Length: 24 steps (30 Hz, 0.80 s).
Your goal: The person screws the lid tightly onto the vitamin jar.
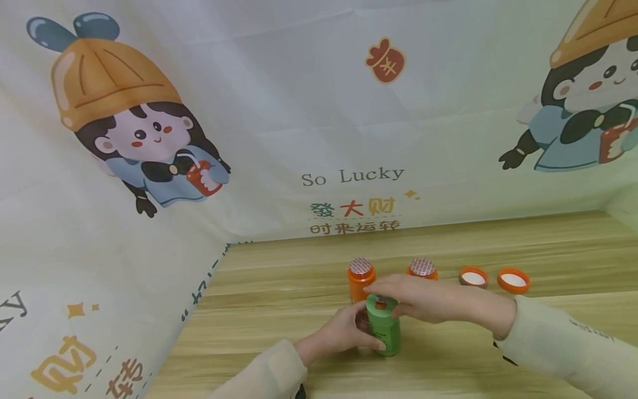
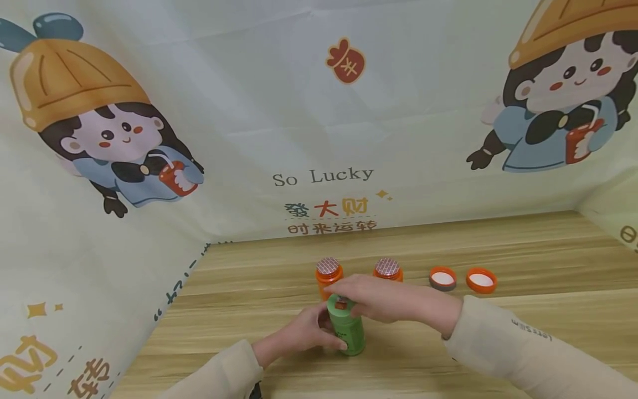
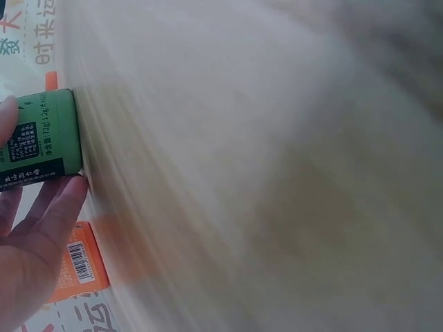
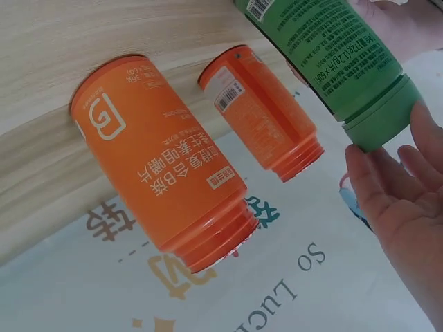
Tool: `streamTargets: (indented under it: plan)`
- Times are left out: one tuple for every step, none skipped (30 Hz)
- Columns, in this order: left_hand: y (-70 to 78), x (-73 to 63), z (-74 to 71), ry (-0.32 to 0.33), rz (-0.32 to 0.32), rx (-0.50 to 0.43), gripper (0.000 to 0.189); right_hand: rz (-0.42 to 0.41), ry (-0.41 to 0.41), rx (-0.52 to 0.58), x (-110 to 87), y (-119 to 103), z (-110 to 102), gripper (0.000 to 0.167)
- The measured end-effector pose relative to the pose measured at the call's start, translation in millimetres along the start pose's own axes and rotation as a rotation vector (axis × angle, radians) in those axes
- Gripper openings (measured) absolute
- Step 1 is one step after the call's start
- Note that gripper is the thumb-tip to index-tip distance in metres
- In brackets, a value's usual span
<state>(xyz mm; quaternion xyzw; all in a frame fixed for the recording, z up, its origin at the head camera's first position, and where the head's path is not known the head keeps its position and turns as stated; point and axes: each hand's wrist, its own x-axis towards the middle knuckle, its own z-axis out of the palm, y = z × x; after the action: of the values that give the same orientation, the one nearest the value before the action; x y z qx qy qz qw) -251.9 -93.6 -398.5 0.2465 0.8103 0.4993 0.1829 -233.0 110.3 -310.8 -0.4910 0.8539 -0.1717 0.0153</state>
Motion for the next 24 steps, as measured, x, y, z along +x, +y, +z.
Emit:
streamTargets:
  plan:
    - [0.1, 0.0, -0.1, -0.003, 0.001, -0.002, 0.056, -0.004, 0.011, -0.012, 0.4, 0.1, 0.4, 0.047]
    - [0.2, -0.1, -0.1, -0.004, 0.000, -0.003, 0.056, -0.004, 0.020, -0.023, 0.8, 0.2, 0.8, 0.047]
    - [0.3, -0.3, -0.1, -0.005, 0.000, -0.004, 0.056, -0.002, 0.032, -0.039, 1.1, 0.3, 1.4, 0.047]
    - [0.3, -0.4, -0.1, -0.006, 0.001, -0.005, 0.056, 0.004, 0.043, -0.053, 1.3, 0.4, 2.1, 0.047]
    - [0.4, -0.5, -0.1, -0.006, 0.003, -0.003, 0.056, 0.012, 0.052, -0.069, 1.5, 0.5, 3.0, 0.047]
    - [0.5, -0.5, -0.1, -0.008, 0.006, -0.004, 0.057, 0.023, 0.059, -0.083, 1.8, 0.5, 4.1, 0.049]
    - [0.7, -0.6, -0.1, -0.010, 0.007, -0.007, 0.057, 0.032, 0.066, -0.098, 2.0, 0.5, 5.3, 0.049]
    - [0.8, -0.5, -0.1, -0.012, 0.008, -0.008, 0.056, 0.038, 0.073, -0.111, 2.2, 0.8, 6.5, 0.049]
    - [0.9, -0.4, 0.0, -0.012, 0.010, -0.010, 0.056, 0.040, 0.080, -0.123, 2.4, 1.2, 7.7, 0.049]
    - [0.8, -0.4, -0.1, -0.013, 0.013, -0.011, 0.056, 0.045, 0.086, -0.126, 2.8, 1.3, 9.0, 0.048]
    - [0.8, -0.4, -0.2, -0.014, 0.015, -0.014, 0.056, 0.046, 0.092, -0.129, 3.3, 1.8, 10.5, 0.047]
    - [0.5, -0.4, -0.2, -0.015, 0.018, -0.017, 0.055, 0.048, 0.101, -0.130, 4.0, 2.2, 11.9, 0.046]
    - [0.2, -0.5, -0.3, -0.014, 0.022, -0.018, 0.055, 0.054, 0.110, -0.123, 4.9, 2.3, 13.4, 0.044]
    - [-0.2, -0.6, -0.2, -0.012, 0.029, -0.016, 0.055, 0.066, 0.120, -0.112, 5.9, 2.5, 15.0, 0.043]
    - [-0.6, -0.9, -0.2, -0.010, 0.038, -0.011, 0.055, 0.088, 0.130, -0.094, 7.0, 2.3, 16.8, 0.042]
    - [-1.1, -1.2, -0.1, -0.007, 0.049, -0.001, 0.055, 0.117, 0.144, -0.074, 8.2, 1.8, 18.7, 0.041]
    - [-1.4, -1.6, 0.0, -0.002, 0.058, 0.010, 0.054, 0.145, 0.163, -0.053, 9.5, 1.5, 20.4, 0.040]
    - [-1.9, -1.8, 0.2, 0.003, 0.069, 0.020, 0.054, 0.174, 0.183, -0.035, 10.8, 0.5, 21.9, 0.041]
    - [-2.2, -2.1, 0.4, 0.007, 0.080, 0.029, 0.054, 0.208, 0.203, -0.022, 11.9, -0.7, 23.5, 0.042]
    - [-2.5, -2.4, 0.7, 0.011, 0.088, 0.037, 0.053, 0.243, 0.224, -0.014, 12.9, -1.8, 24.9, 0.043]
    - [-2.6, -2.6, 1.0, 0.015, 0.094, 0.044, 0.053, 0.279, 0.242, -0.008, 13.7, -3.1, 26.0, 0.044]
    - [-2.6, -2.7, 1.2, 0.018, 0.097, 0.045, 0.054, 0.313, 0.258, -0.009, 14.5, -4.4, 27.1, 0.044]
    - [-2.5, -2.8, 1.3, 0.020, 0.099, 0.046, 0.054, 0.343, 0.268, -0.016, 15.3, -5.6, 27.8, 0.045]
    - [-2.5, -2.8, 1.4, 0.020, 0.102, 0.043, 0.054, 0.370, 0.274, -0.034, 15.9, -6.8, 28.4, 0.046]
